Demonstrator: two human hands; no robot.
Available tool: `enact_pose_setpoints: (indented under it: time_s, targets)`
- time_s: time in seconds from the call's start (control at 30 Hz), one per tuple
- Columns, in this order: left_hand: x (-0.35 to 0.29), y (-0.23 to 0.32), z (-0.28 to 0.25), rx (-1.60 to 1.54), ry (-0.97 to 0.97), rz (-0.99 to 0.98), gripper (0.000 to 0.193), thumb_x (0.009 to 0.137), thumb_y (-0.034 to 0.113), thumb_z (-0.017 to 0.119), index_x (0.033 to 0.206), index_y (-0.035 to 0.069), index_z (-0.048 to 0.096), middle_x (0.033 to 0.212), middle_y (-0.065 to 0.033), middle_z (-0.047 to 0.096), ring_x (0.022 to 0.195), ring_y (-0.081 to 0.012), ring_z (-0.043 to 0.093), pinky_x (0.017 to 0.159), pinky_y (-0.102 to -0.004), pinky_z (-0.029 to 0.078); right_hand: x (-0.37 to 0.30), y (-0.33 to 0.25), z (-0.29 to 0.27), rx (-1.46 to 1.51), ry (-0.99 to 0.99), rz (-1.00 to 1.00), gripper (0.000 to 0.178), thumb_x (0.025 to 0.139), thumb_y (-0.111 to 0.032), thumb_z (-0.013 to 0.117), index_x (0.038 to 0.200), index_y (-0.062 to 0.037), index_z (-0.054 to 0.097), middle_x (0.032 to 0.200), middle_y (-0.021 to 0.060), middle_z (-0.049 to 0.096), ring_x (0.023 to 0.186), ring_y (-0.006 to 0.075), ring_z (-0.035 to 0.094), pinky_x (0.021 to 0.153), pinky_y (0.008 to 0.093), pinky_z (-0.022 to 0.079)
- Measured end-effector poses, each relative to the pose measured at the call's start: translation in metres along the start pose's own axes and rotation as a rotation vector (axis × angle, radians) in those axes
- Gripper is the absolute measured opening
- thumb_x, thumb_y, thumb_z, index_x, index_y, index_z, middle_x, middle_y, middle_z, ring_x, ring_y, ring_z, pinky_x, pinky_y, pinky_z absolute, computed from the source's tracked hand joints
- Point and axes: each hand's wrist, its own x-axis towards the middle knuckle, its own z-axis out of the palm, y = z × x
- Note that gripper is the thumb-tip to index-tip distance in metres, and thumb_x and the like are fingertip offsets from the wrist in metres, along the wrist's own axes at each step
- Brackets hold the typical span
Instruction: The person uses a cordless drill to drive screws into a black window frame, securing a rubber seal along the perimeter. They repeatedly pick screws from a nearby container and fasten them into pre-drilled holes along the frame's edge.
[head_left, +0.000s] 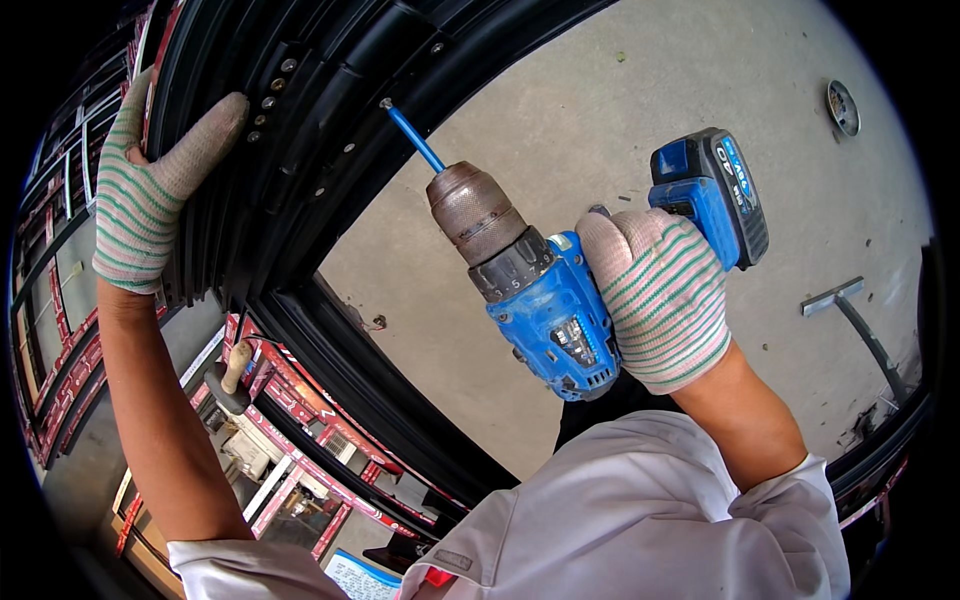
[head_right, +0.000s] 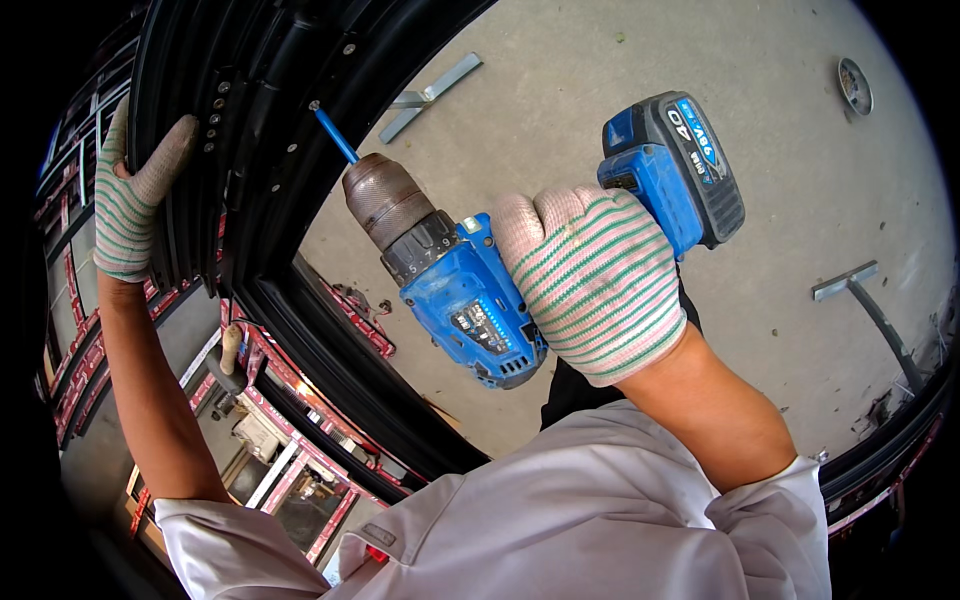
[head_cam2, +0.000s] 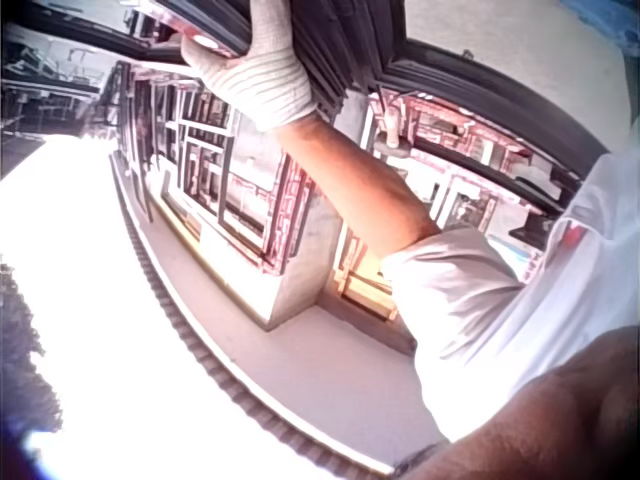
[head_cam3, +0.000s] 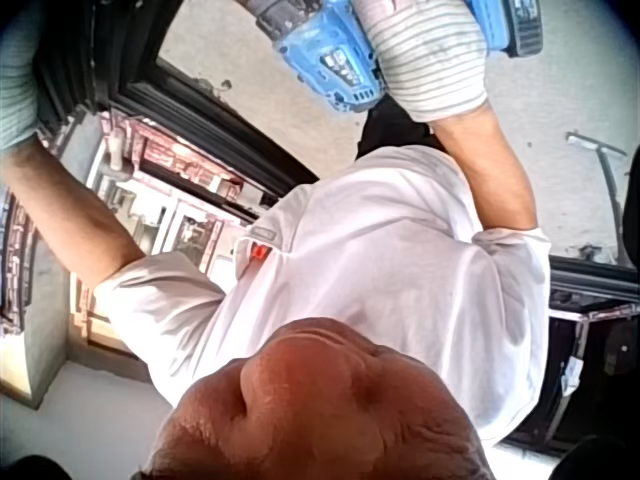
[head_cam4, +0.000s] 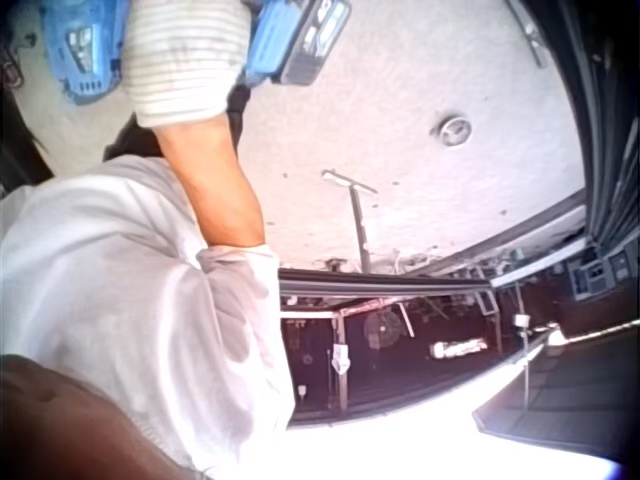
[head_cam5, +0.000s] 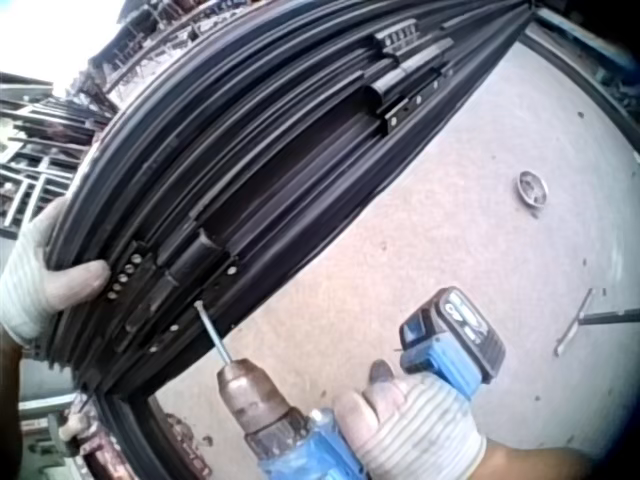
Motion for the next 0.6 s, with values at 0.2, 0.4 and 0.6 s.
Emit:
enact_pose_setpoints:
  time_s: [0.2,0.4,0.6]
  targets:
    - [-0.003,0.014,0.009,-0.012,0.021,-0.043,0.071,0.079,0.023,0.086,0.135,-0.001,0.051,0.107,-0.0091,0.072,0.093,-0.0149,0.071,0.086,-0.0274,0.058,-0.001,0.004,-0.002,-0.22,0.024,-0.042,0.035,0.073,-0.019,0.073,0.103,-0.0043,0.063,0.073,0.0102,0.063,0.064,0.0264,0.064,0.059,0.0382,0.05]
    - [-0.004,0.02,0.01,0.065,0.068,-0.01,0.068,0.078,0.024,0.086,0.134,0.002,0.053,0.106,-0.0095,0.071,0.091,-0.0151,0.07,0.083,-0.0293,0.059,0.004,0.008,-0.015,-0.192,-0.008,-0.061,0.041,0.074,-0.017,0.072,0.111,-0.0038,0.063,0.076,0.0101,0.064,0.067,0.027,0.065,0.063,0.0395,0.051]
    - [-0.003,0.019,0.009,0.023,0.039,-0.043,0.068,0.078,0.026,0.086,0.133,0.003,0.054,0.106,-0.0099,0.071,0.091,-0.0163,0.071,0.082,-0.0302,0.06,0.002,0.01,-0.016,-0.226,0.01,-0.086,0.043,0.075,-0.017,0.071,0.115,-0.0024,0.063,0.075,0.0096,0.063,0.068,0.0267,0.064,0.063,0.0396,0.051]
